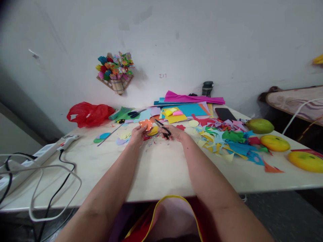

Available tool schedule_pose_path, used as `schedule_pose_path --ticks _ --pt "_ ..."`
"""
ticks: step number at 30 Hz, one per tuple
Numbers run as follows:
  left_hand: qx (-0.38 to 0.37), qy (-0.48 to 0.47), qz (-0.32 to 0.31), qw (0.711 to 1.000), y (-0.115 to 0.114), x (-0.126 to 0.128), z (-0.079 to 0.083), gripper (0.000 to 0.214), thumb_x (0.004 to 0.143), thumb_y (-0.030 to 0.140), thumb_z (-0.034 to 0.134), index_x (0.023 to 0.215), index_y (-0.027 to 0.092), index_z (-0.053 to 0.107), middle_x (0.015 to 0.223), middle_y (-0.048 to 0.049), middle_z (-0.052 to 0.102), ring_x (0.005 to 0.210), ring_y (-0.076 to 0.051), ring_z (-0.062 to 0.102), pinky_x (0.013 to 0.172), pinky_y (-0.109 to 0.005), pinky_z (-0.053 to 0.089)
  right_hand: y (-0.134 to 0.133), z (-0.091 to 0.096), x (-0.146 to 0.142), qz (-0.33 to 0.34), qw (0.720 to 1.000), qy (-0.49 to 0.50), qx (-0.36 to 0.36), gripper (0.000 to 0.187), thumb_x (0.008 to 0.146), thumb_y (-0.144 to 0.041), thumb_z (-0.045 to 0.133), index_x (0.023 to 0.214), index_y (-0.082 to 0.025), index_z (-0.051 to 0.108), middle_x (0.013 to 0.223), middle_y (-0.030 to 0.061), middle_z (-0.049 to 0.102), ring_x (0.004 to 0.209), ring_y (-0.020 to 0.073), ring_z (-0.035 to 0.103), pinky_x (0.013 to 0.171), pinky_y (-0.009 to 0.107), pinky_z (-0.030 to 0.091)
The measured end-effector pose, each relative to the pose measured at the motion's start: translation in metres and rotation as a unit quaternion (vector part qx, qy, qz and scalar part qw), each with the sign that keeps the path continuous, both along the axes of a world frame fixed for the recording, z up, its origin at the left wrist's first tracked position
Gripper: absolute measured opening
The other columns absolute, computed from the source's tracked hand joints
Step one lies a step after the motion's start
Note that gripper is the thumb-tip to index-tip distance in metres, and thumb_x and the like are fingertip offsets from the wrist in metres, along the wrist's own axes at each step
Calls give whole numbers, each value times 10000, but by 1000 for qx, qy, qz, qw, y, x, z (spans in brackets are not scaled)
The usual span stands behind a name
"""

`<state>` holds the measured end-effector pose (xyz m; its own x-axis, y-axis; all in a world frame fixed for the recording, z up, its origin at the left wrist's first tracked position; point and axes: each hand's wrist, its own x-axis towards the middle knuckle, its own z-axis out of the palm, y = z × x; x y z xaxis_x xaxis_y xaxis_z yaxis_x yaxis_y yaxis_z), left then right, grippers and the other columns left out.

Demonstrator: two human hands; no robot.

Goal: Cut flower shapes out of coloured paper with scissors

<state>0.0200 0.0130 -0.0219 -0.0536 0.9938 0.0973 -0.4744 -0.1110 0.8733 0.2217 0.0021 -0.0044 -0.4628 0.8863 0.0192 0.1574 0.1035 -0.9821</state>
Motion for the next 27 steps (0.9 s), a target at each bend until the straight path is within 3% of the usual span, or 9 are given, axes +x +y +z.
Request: schedule_pose_path --ticks 27 --pt "17 -1 -23 1000 -1 1 0 286 543 247 874 711 100 694 743 -82 718 725 -221 711 826 -398 582 3 -4 1 41 998 -40 1 249 868 -396 599 837 -149 599 572 -6 590 403 68 475 311 162 260"
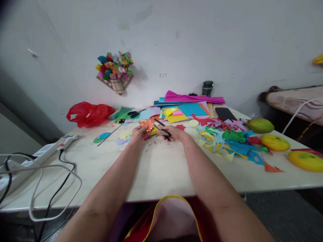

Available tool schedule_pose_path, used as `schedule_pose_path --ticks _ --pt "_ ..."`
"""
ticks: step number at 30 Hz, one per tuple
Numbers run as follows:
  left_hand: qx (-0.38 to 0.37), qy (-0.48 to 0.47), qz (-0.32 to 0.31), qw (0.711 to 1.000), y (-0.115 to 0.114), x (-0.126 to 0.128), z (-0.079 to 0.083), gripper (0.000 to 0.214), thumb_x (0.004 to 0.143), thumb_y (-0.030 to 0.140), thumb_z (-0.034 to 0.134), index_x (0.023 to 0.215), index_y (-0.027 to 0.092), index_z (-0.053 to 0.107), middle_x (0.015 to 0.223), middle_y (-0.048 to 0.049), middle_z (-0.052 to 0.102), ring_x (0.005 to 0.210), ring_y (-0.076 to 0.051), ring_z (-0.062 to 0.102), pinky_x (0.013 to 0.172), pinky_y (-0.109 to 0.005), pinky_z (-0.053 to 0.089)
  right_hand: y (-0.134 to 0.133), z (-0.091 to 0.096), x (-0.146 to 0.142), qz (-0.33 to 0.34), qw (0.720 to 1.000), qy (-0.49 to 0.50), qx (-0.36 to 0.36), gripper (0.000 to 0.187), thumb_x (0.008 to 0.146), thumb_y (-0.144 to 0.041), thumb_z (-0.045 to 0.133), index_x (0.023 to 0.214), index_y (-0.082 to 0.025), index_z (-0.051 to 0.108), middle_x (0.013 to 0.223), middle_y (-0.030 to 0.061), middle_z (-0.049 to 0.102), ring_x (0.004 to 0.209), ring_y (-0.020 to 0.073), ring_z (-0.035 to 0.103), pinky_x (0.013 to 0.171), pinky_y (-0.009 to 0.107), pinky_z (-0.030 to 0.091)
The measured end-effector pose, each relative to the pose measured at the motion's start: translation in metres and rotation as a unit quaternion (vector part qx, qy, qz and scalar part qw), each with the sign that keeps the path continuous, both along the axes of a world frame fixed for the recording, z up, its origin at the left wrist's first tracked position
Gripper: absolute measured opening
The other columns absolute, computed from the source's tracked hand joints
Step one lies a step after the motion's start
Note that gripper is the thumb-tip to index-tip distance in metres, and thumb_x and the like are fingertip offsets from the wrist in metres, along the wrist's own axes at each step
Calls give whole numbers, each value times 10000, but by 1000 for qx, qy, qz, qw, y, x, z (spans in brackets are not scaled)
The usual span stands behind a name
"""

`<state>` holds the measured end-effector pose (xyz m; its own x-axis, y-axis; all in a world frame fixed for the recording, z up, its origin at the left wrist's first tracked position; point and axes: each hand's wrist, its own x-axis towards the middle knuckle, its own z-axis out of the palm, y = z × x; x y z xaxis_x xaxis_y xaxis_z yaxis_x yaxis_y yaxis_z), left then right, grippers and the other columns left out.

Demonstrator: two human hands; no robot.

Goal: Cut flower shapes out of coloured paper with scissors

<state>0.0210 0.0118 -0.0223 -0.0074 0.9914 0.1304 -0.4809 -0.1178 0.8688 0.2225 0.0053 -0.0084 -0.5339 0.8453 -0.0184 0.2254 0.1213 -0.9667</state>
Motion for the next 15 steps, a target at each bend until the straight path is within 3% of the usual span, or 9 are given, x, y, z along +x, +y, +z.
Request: schedule_pose_path --ticks 15 --pt "-14 3 -4 1000 -2 2 1 263 576 218 860 727 98 680 724 -79 712 736 -223 716 804 -367 581 2 -2 -3 -13 1000 -7 -9 191 853 -331 618 848 -141 637 525 -14 574 370 65 437 297 169 233"
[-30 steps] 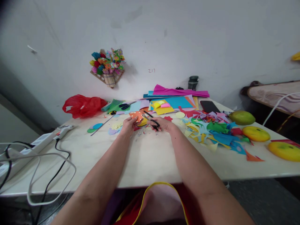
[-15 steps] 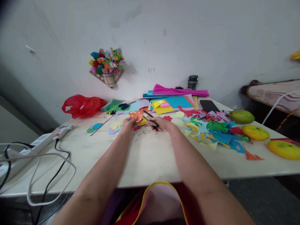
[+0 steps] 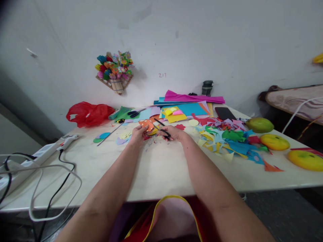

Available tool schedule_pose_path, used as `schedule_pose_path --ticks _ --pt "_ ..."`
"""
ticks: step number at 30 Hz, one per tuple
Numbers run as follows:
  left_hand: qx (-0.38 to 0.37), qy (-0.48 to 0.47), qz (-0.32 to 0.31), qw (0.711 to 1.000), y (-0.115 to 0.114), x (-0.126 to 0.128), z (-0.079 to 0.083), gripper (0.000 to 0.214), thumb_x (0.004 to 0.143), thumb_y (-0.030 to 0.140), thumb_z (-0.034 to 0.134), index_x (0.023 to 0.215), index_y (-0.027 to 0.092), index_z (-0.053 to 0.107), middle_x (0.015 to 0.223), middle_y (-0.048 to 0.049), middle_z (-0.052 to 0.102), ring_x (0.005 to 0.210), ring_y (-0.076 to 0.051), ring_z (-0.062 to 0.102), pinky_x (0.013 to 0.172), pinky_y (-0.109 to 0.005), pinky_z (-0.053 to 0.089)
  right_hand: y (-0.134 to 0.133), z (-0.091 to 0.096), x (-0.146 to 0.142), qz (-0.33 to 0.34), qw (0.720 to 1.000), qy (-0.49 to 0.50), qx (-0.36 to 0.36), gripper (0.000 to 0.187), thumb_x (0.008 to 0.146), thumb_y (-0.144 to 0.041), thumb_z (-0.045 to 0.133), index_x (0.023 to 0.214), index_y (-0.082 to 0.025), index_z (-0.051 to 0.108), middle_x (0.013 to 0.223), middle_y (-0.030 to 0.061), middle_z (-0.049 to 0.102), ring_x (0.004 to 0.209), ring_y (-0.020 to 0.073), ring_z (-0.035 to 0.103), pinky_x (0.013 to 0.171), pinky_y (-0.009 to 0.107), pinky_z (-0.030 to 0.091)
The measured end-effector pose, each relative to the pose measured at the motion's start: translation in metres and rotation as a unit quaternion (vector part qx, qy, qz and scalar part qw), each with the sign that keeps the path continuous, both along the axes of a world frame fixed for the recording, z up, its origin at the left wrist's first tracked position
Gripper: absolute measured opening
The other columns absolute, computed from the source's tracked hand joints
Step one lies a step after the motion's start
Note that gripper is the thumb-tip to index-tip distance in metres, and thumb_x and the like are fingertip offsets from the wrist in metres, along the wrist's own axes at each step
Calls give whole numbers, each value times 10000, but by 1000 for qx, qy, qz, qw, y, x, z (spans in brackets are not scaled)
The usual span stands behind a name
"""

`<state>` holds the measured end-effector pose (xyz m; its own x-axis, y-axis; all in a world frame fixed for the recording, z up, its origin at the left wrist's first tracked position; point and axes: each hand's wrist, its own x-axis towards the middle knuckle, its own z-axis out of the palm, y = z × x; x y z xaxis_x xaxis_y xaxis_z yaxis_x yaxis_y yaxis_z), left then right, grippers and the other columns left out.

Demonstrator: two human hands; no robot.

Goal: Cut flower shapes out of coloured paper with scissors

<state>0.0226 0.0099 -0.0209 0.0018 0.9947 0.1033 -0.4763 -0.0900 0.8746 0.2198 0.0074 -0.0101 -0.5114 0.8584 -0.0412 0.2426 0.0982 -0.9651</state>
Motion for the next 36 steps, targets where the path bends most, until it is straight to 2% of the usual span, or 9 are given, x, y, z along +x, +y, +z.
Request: schedule_pose_path --ticks 11,25,32,36 --pt "-3 -2 1 1000 0 1 0 269 567 213 867 713 88 678 703 -72 706 673 -196 700 780 -357 587 -3 4 -3 -10 1000 -4 -16 150 849 -274 598 822 -130 634 490 -24 546 361 61 423 306 166 216" --pt "-11 -20 4 1000 -1 1 2 234 586 167 854 699 76 671 707 -89 696 719 -231 716 860 -412 567 -8 11 -4 -24 998 17 -49 90 729 -251 613 754 -171 582 480 -43 498 408 78 445 350 181 231" --pt "-21 -14 7 1000 -3 0 4 177 618 127 815 692 95 657 694 -67 699 703 -222 720 845 -409 587 -8 12 -4 -17 999 10 -34 95 718 -256 620 743 -170 587 482 -50 485 420 83 434 382 194 236" --pt "-17 -25 2 1000 -6 1 6 175 632 115 805 696 110 643 691 -57 693 807 -252 730 904 -440 571 -9 13 -4 -16 1000 5 -17 113 744 -253 620 781 -146 618 489 -49 502 415 79 427 401 202 265"
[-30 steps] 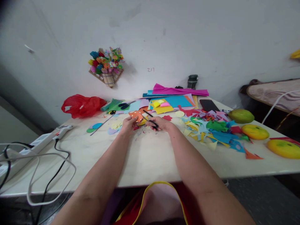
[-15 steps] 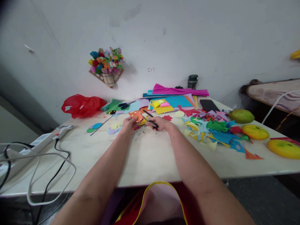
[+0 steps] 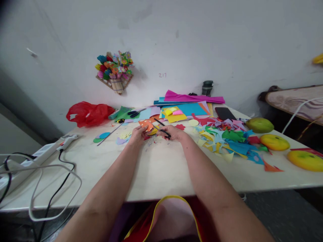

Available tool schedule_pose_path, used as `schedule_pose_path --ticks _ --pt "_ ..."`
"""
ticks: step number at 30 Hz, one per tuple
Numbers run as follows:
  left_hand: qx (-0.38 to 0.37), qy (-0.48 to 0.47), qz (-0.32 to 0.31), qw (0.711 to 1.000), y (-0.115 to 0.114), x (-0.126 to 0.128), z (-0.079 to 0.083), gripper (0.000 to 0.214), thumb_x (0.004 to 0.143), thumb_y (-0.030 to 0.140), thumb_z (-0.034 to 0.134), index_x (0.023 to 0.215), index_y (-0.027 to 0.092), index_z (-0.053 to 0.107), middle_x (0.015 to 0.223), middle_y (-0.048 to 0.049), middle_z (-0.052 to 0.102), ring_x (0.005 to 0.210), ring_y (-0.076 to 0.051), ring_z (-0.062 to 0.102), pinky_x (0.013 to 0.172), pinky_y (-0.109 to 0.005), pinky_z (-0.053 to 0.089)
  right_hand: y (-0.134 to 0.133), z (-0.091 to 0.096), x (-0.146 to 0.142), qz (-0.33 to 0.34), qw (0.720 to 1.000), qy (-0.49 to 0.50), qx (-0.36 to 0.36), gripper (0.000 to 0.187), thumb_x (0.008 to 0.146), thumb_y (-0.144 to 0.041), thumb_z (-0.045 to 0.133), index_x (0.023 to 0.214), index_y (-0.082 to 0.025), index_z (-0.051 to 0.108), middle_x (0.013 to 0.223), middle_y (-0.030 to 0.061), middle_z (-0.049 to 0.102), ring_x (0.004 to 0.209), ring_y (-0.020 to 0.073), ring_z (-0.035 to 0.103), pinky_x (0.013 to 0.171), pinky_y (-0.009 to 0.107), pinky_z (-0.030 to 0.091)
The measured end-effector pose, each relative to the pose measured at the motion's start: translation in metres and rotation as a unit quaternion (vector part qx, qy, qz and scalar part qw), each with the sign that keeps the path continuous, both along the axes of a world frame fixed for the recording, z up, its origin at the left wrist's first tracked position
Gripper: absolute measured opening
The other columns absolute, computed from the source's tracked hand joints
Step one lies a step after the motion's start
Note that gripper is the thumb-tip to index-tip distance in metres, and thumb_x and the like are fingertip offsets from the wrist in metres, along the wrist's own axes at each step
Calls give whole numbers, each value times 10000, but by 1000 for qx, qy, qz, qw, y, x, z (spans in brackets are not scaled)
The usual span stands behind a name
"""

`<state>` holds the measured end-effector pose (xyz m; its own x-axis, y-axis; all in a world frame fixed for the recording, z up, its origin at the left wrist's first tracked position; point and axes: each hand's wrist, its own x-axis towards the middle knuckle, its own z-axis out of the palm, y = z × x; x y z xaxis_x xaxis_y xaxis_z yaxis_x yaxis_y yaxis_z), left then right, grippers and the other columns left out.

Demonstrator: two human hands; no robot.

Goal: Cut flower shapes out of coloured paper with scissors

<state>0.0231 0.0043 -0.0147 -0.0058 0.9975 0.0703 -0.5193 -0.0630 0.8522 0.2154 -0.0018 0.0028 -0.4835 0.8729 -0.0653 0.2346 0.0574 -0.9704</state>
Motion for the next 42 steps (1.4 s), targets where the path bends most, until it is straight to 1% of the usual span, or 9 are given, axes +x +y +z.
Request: schedule_pose_path --ticks 6,11,16,19,22,27,32,37,42 --pt "-8 0 1 1000 3 -1 -2 147 649 84 767 702 110 632 711 -61 696 863 -260 728 917 -443 568 1 -2 -1 9 1000 8 5 143 738 -274 649 786 -143 619 468 -53 502 395 73 410 385 199 239" --pt "-8 3 2 1000 4 -2 -4 101 677 62 726 712 106 643 729 -72 712 809 -236 730 902 -426 576 1 -2 -1 9 1000 18 3 170 719 -297 684 769 -148 619 463 -58 489 395 71 410 388 204 229" --pt "-14 -2 5 1000 4 -1 -3 99 675 58 716 710 104 636 729 -82 711 832 -255 733 894 -426 579 -1 -1 -3 -9 1000 23 0 190 720 -320 684 755 -140 634 465 -48 501 392 69 413 383 205 228" --pt "-19 -3 7 1000 4 -1 -3 121 667 67 731 727 111 636 746 -80 715 846 -263 734 877 -415 584 1 -3 -4 -19 999 30 3 203 712 -323 699 767 -134 646 465 -48 504 390 69 413 385 207 245" --pt "-24 -9 10 1000 5 -1 -3 132 665 73 738 721 115 627 741 -78 711 834 -265 736 848 -395 593 6 -8 -6 -30 999 37 24 238 671 -302 747 810 -130 660 485 -55 516 401 65 414 400 205 280" --pt "-33 -13 14 999 4 -1 -2 159 664 89 766 722 106 619 745 -92 706 852 -278 734 837 -386 588 10 -13 -8 -52 997 39 44 354 547 -264 819 841 -123 680 563 -49 577 424 43 399 410 201 283" --pt "-37 -15 22 999 4 0 -2 164 655 94 773 743 97 634 744 -87 705 830 -266 731 814 -372 588 8 -12 -10 -58 996 37 57 432 516 -298 826 889 -123 700 617 -40 610 466 50 418 442 207 305" --pt "-30 -19 34 999 4 4 -2 155 660 91 763 743 107 633 745 -74 711 786 -236 729 789 -342 589 10 -16 -13 -70 994 60 52 379 528 -299 834 836 -140 682 613 -33 605 475 66 435 448 219 326" --pt "-33 -23 38 998 -2 11 1 153 677 102 764 765 98 640 742 -78 710 801 -243 734 826 -362 583 9 -16 -16 -67 994 82 19 273 628 -268 772 842 -142 658 532 -45 546 457 85 454 424 220 329"
